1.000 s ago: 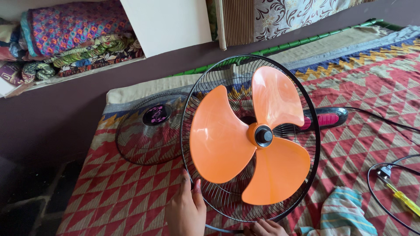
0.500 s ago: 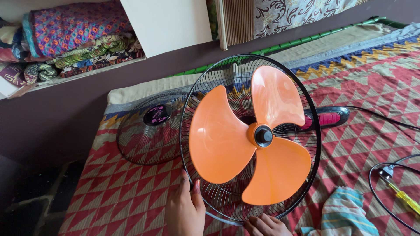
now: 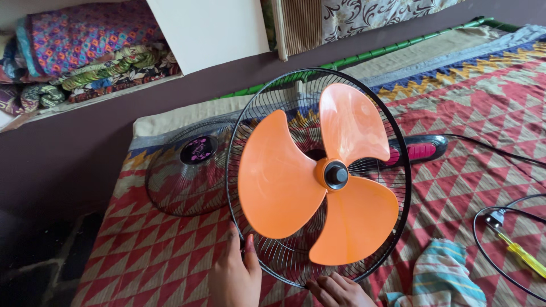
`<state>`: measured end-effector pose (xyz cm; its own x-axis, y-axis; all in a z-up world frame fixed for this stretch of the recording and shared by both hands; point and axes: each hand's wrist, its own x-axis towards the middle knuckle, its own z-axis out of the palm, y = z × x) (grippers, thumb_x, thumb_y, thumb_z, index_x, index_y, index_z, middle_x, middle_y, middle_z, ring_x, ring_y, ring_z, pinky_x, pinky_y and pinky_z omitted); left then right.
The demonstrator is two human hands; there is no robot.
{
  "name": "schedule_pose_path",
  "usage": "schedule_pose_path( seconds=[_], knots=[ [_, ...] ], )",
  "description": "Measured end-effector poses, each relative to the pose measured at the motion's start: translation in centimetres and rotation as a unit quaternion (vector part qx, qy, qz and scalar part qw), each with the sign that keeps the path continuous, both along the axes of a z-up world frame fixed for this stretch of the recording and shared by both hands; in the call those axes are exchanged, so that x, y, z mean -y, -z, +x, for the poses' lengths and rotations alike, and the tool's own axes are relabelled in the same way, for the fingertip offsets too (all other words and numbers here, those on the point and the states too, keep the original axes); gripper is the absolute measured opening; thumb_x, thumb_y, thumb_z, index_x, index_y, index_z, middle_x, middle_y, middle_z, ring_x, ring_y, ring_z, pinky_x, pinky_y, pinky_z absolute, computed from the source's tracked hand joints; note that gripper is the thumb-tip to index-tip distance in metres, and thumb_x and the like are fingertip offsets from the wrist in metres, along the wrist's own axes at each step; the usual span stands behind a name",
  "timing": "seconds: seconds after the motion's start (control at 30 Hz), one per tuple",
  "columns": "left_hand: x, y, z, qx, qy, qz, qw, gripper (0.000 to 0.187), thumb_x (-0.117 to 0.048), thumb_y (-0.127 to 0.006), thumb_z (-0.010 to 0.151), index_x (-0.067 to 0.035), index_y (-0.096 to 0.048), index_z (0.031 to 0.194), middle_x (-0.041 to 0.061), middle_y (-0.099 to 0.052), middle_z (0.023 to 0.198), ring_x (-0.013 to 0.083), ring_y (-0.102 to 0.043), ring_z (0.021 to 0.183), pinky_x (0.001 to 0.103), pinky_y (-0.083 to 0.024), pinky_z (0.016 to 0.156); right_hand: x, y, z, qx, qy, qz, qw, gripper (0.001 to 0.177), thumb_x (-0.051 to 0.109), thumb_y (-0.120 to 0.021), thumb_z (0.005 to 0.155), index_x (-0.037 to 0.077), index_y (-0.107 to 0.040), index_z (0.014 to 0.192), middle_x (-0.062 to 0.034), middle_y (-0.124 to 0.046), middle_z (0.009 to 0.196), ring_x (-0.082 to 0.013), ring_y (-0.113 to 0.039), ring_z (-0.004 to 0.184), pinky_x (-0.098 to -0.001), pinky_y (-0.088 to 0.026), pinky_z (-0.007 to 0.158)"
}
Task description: The person assembles an electric fan by attaching the front wire cage to the fan body. They align the cage, insert a screw, and tighten it with a screwdriver.
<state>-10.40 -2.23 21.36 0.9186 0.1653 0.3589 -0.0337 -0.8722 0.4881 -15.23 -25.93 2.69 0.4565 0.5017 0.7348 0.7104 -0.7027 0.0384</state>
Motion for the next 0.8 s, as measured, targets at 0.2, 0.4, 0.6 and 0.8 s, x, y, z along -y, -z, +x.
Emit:
schedule_pose_path(
  seconds=[0.2,0.4,0.6,0.8],
  knots=[
    [-0.2,0.2,0.3,0.023,0.014,0.012,1.000,0.062,-0.037,-0.060,0.092,-0.010,-0.054,0.148,0.022,-0.076,0.093,0.0385,-0.076,0.073,0.050,-0.061,0.056,-0.1,0.2,0.0,-0.019,-0.012,0.006,1.000,0.039,0.011,-0.073,0.081,0.001,-0.069,0.119,-0.0093,-0.065,0.102,-0.0194,-0.068,0.085,-0.0308,-0.062,0.068],
    [-0.5,0.0,0.4,-0.052,0.000,-0.009,0.999,0.065,-0.040,-0.062,0.091,-0.013,-0.054,0.149,0.021,-0.074,0.071,0.0326,-0.075,0.060,0.046,-0.059,0.055,-0.4,0.1,0.1,-0.005,-0.001,0.010,1.000,0.034,0.009,-0.076,0.083,0.002,-0.069,0.117,-0.0086,-0.066,0.102,-0.0180,-0.068,0.082,-0.0306,-0.062,0.068],
    [-1.0,0.2,0.5,-0.023,0.028,-0.044,0.998,0.064,-0.039,-0.065,0.090,-0.010,-0.056,0.147,0.019,-0.074,0.072,0.0292,-0.075,0.057,0.043,-0.058,0.053,0.0,-1.7,-0.1,-0.016,-0.022,0.011,1.000,0.036,0.012,-0.073,0.081,0.001,-0.067,0.116,-0.0118,-0.066,0.107,-0.0226,-0.070,0.089,-0.0317,-0.062,0.072],
    [-2.1,-0.4,0.3,0.027,0.129,-0.160,0.978,0.048,-0.026,-0.060,0.099,-0.003,-0.056,0.140,0.016,-0.077,0.088,0.0237,-0.079,0.076,0.035,-0.061,0.055,0.6,-4.2,-0.7,-0.153,-0.071,0.008,0.986,0.046,0.014,-0.068,0.079,-0.003,-0.065,0.122,-0.0180,-0.064,0.121,-0.0342,-0.066,0.102,-0.0401,-0.058,0.079]
  ],
)
